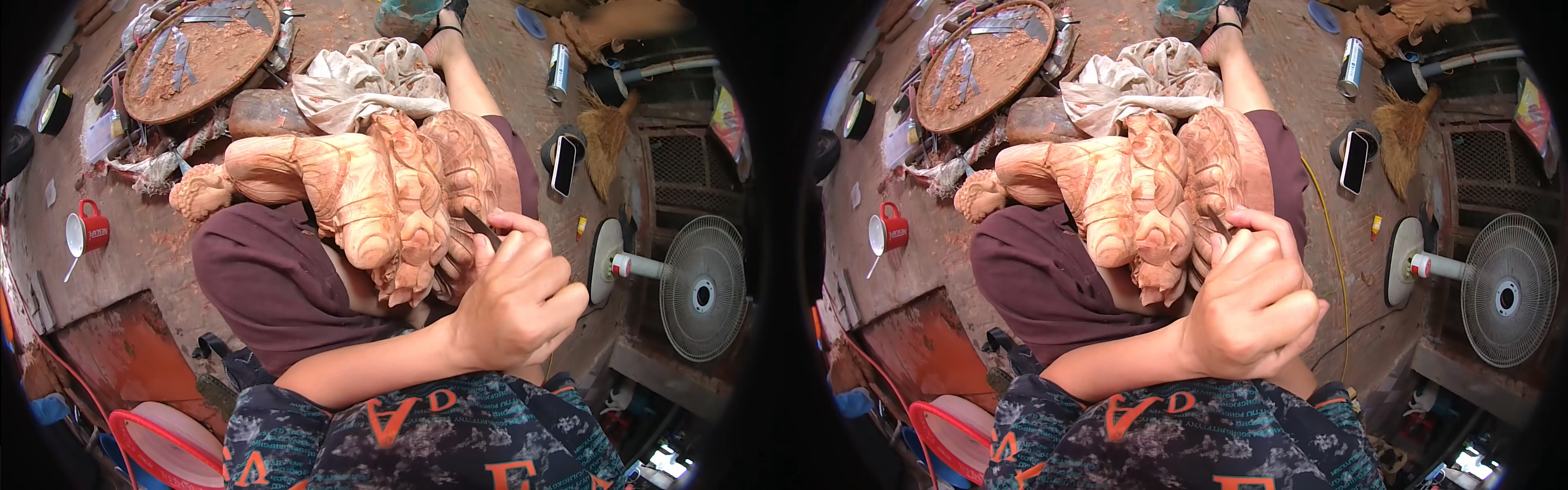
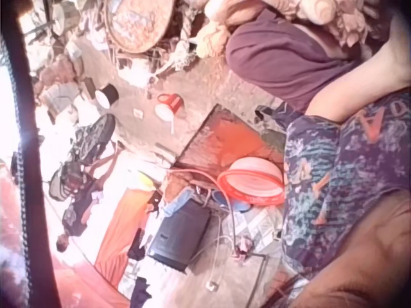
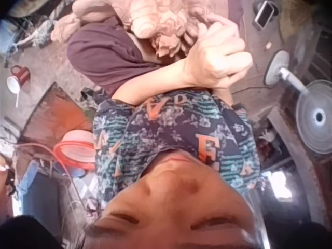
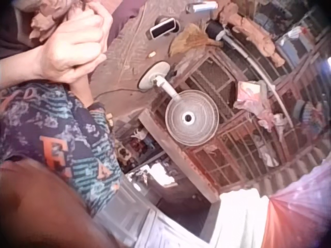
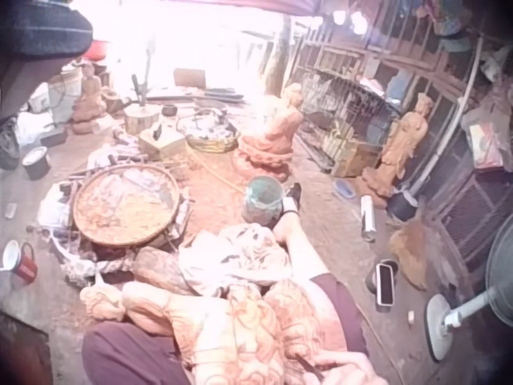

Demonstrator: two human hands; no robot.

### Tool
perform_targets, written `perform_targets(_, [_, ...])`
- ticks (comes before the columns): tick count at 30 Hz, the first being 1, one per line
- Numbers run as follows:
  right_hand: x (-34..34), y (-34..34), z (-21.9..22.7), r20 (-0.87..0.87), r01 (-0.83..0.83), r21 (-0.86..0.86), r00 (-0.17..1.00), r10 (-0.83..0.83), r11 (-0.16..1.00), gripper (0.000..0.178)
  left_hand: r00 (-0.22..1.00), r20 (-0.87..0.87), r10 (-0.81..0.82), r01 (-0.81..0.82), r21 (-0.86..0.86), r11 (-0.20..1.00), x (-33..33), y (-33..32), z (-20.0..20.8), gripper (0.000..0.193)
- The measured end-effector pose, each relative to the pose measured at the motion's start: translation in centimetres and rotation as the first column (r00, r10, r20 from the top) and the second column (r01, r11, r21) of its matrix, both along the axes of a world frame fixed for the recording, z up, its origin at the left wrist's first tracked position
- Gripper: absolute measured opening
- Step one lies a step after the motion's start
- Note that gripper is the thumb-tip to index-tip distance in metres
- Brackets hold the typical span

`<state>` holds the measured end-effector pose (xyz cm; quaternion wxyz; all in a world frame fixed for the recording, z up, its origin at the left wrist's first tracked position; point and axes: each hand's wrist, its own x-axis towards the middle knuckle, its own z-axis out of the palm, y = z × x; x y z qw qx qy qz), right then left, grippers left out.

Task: The person is carving a wooden sculpture of a figure, using a small carving knife to refine details on the torso and limbs. The person holds the sculpture on their lap and uses both hands to manipulate the tool and the wood.

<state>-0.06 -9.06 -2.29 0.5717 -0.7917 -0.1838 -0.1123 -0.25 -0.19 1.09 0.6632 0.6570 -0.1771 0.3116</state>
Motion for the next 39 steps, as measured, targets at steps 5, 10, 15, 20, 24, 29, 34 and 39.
perform_targets(5, [3.0,-0.1,4.8,-0.099,-0.145,-0.23,0.987,0.125,0.962,0.04,0.999,0.022,-0.025,0.025,-0.017,1.0,1.5,1.5,1.5,0.022])
perform_targets(10, [9.8,1.6,6.8,-0.163,-0.264,-0.535,0.964,0.209,0.802,0.022,0.903,-0.227,-0.365,0.362,-0.053,0.931,7.3,7.6,2.7,0.028])
perform_targets(15, [10.4,1.1,5.2,-0.095,-0.312,-0.539,0.945,0.312,0.782,0.015,0.787,-0.399,-0.471,0.483,-0.076,0.872,7.8,7.8,2.2,0.029])
perform_targets(20, [10.1,1.1,4.3,-0.05,-0.309,-0.48,0.944,0.326,0.821,0.03,0.816,-0.412,-0.405,0.415,-0.069,0.907,7.0,7.3,1.4,0.032])
perform_targets(24, [9.5,1.1,4.8,0.035,-0.261,-0.448,0.951,0.308,0.855,0.027,0.863,-0.345,-0.368,0.393,0.001,0.92,6.8,7.0,1.8,0.035])
perform_targets(29, [8.6,0.3,4.5,0.115,-0.214,-0.597,0.931,0.348,0.773,0.028,0.879,-0.343,-0.332,0.376,0.068,0.924,5.7,7.2,1.1,0.026])
perform_targets(34, [8.9,0.7,5.6,0.141,-0.268,-0.475,0.917,0.373,0.838,0.023,0.906,-0.324,-0.272,0.325,0.122,0.938,6.1,6.6,3.3,0.026])
perform_targets(39, [8.6,1.1,6.0,0.092,-0.139,-0.692,0.956,0.277,0.708,0.025,0.866,-0.377,-0.329,0.373,0.046,0.927,5.9,7.4,2.4,0.028])
